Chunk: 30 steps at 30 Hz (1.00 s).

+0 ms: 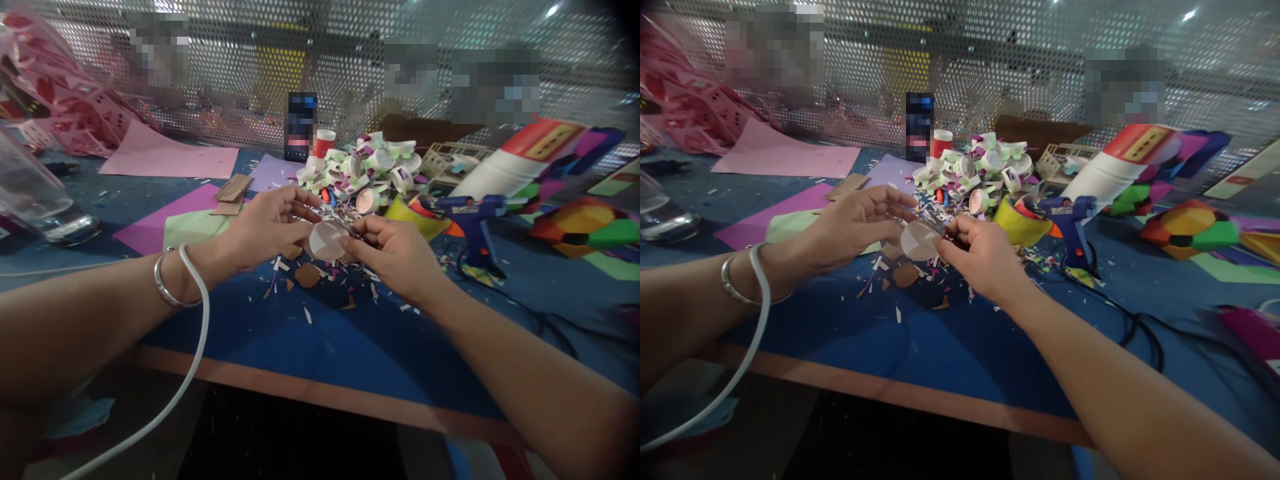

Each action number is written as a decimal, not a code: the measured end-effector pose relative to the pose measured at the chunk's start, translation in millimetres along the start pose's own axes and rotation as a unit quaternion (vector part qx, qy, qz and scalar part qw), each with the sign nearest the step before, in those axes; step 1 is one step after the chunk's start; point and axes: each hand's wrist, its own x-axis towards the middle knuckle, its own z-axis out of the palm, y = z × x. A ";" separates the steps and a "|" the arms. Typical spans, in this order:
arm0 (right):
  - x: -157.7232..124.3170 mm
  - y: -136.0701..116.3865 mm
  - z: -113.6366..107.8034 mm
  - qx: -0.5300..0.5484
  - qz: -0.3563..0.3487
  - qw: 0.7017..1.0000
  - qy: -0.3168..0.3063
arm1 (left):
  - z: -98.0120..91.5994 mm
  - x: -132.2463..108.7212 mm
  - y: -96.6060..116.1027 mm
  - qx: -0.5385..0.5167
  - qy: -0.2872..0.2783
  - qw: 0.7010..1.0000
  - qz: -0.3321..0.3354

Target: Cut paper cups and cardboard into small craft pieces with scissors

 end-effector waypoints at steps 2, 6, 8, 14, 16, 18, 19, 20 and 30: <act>-0.5 0.5 0.0 -0.003 -0.004 1.000 -0.003 | 1.2 -1.3 0.8 -0.009 0.002 1.000 0.005; -0.9 0.8 -0.1 -0.004 0.000 1.000 -0.008 | 2.7 -3.9 1.8 -0.045 0.008 0.999 0.009; -0.8 0.5 0.0 0.003 -0.003 1.000 -0.007 | 3.1 -5.1 1.7 -0.052 0.010 0.998 0.018; -2.2 -3.6 0.5 0.043 0.000 0.999 -0.004 | 7.5 -11.4 2.3 -0.077 0.009 0.996 0.043; -3.2 -5.1 1.2 0.043 -0.005 0.999 0.001 | 9.7 -13.7 3.2 -0.091 0.006 0.995 0.046; -4.1 -6.6 1.9 0.037 -0.012 0.999 0.007 | 11.9 -15.4 4.3 -0.109 0.003 0.993 0.049; -4.4 -7.3 2.1 0.034 -0.016 0.999 0.010 | 12.9 -15.9 4.9 -0.121 0.000 0.991 0.050; -4.6 -7.9 2.2 0.031 -0.022 0.999 0.012 | 13.6 -16.4 5.5 -0.136 -0.003 0.989 0.050; -6.0 -6.7 -2.9 0.123 -0.030 0.991 0.042 | 14.1 -21.0 5.1 -0.228 -0.122 0.966 0.028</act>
